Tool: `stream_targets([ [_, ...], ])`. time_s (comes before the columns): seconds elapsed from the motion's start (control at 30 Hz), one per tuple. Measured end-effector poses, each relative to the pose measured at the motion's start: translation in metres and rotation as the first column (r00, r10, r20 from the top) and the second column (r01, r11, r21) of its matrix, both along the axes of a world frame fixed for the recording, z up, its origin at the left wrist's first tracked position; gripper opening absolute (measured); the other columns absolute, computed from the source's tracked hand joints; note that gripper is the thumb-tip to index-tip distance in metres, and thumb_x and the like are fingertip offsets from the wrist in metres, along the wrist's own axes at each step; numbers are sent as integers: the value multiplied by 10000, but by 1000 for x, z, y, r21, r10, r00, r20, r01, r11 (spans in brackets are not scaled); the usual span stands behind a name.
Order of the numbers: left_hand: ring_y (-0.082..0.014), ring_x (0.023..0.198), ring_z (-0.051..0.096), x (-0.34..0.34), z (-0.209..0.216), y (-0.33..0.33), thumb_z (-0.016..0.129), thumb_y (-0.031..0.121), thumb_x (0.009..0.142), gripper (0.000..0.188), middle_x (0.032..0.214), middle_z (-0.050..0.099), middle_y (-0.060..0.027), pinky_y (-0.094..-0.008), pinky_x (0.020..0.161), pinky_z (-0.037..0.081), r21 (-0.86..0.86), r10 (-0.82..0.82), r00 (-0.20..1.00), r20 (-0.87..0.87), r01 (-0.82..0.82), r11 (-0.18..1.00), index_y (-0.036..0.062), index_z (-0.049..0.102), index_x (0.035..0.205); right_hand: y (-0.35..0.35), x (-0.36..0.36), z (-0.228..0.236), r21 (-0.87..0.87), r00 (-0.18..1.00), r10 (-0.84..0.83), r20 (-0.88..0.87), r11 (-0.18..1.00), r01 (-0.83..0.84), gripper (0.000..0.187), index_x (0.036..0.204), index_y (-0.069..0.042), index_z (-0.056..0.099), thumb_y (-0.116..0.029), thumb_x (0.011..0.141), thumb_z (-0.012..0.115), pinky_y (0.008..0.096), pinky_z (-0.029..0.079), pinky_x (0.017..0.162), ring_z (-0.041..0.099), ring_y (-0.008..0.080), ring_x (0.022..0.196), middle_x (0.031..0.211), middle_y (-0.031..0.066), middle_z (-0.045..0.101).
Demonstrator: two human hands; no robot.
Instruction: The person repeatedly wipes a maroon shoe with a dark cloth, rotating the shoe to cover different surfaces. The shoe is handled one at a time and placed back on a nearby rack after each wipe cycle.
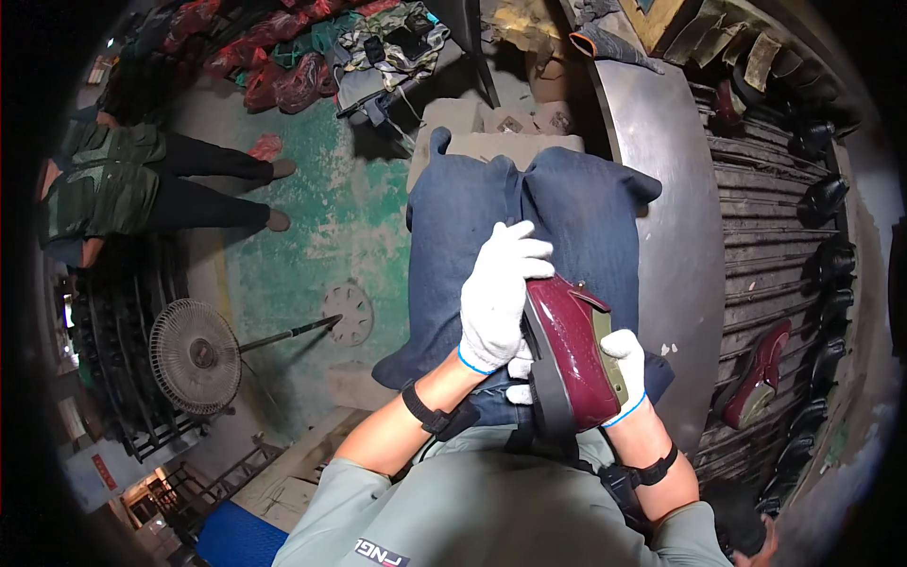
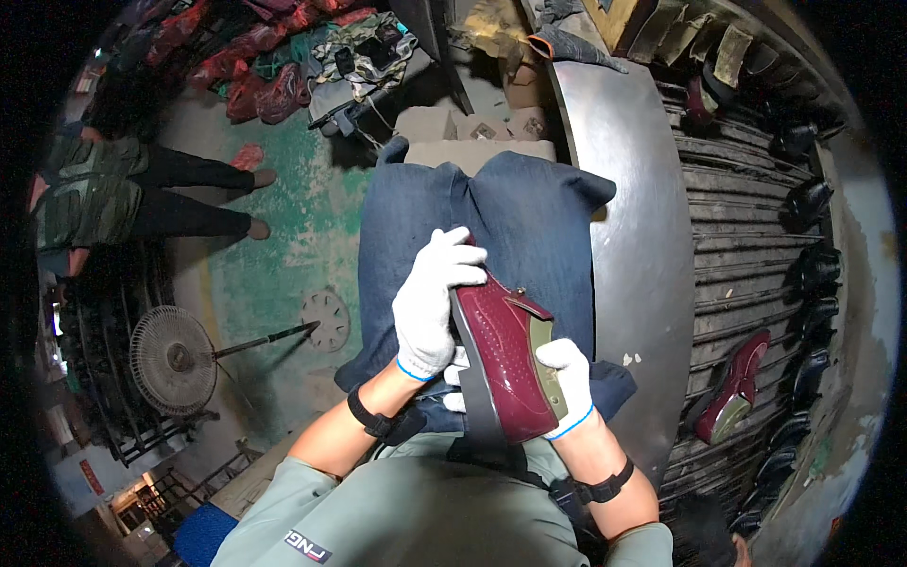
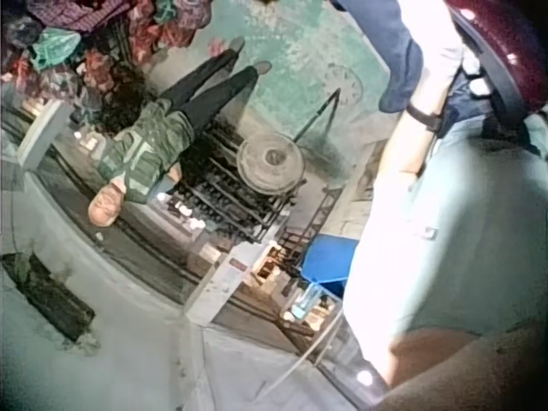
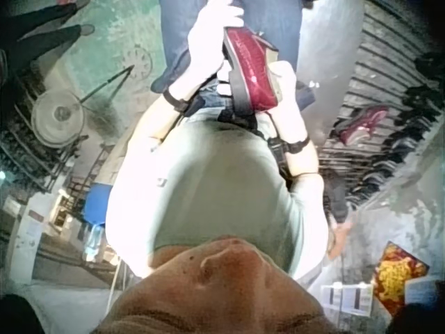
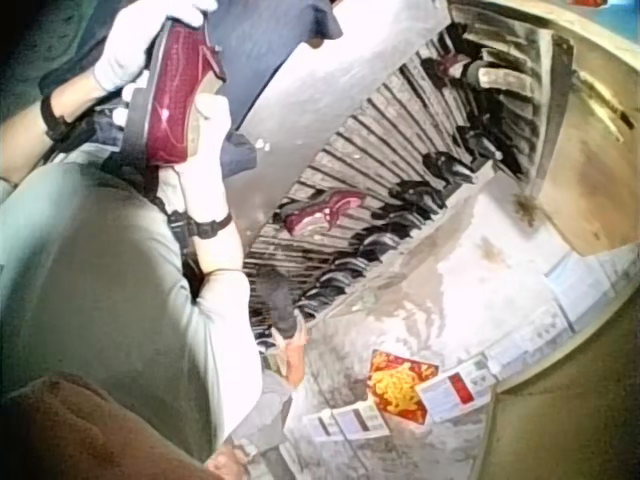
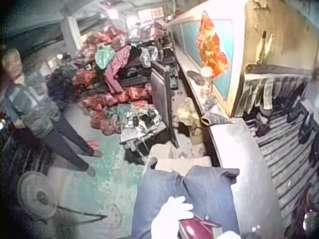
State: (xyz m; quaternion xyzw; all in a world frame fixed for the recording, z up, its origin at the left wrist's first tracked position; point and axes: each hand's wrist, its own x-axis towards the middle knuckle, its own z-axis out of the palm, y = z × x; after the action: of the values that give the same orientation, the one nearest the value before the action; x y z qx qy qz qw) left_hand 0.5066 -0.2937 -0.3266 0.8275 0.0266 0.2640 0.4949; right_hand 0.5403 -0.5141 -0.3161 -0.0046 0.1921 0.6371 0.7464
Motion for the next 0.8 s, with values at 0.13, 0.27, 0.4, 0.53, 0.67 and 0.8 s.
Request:
stream_targets([
  [0.13, -358, 1241, 718, 2, -7, 4, 524, 270, 1113, 369, 1090, 802, -118, -598, 1319, 337, -89, -67, 998, 11, 67, 994, 50, 797, 999, 5, 4, 8, -38, 1000, 15, -10, 999, -16, 991, 1710, 46, 342, -465, 908, 619, 760, 388, 1258, 565, 585, 1455, 1589, 408, 527],
  [0.27, -303, 1054, 724, 15, -9, 5, 554, 222, 1079, 298, 958, 778, -66, -545, 1200, 439, -94, -78, 996, 36, 81, 992, 81, 768, 928, 12, 10, 17, -101, 999, -17, -34, 995, 14, 939, 1686, 45, 384, -463, 928, 608, 750, 408, 1251, 615, 592, 1380, 1543, 403, 570],
  [0.4, -233, 950, 730, 23, -8, -2, 543, 165, 1129, 320, 852, 721, -92, -434, 1000, 545, -262, -68, 990, -126, 33, 965, 50, 712, 883, 20, 11, 15, -96, 980, -121, -155, 990, 107, 840, 1637, 32, 464, -456, 965, 596, 769, 435, 1215, 684, 573, 1283, 1466, 367, 652],
  [0.53, -215, 919, 703, 30, -5, 6, 559, 144, 1106, 269, 857, 702, -101, -387, 873, 540, -128, -110, 952, -285, 76, 989, 43, 702, 902, 21, 12, 2, -235, 996, -85, -41, 969, 73, 767, 1590, 28, 516, -424, 980, 622, 742, 508, 1154, 715, 523, 1242, 1417, 325, 693],
  [0.67, -277, 996, 698, 22, -8, 11, 613, 101, 1034, 157, 965, 749, -104, -397, 947, 535, -136, -27, 981, -190, 1, 991, 35, 754, 1058, 27, 14, 2, -318, 995, -90, 37, 943, 97, 696, 1558, 29, 547, -352, 984, 650, 615, 605, 1093, 752, 429, 1206, 1386, 263, 724],
  [0.8, -270, 1462, 582, -5, 8, 6, 565, 242, 1163, 496, 1572, 610, -145, -399, 1266, 423, -770, 65, 981, -182, -184, 611, -2, 509, 1592, 28, 17, 15, -400, 983, -85, 164, 905, 145, 647, 1538, 37, 559, -225, 961, 687, 496, 661, 1035, 788, 354, 1139, 1342, 220, 752],
])
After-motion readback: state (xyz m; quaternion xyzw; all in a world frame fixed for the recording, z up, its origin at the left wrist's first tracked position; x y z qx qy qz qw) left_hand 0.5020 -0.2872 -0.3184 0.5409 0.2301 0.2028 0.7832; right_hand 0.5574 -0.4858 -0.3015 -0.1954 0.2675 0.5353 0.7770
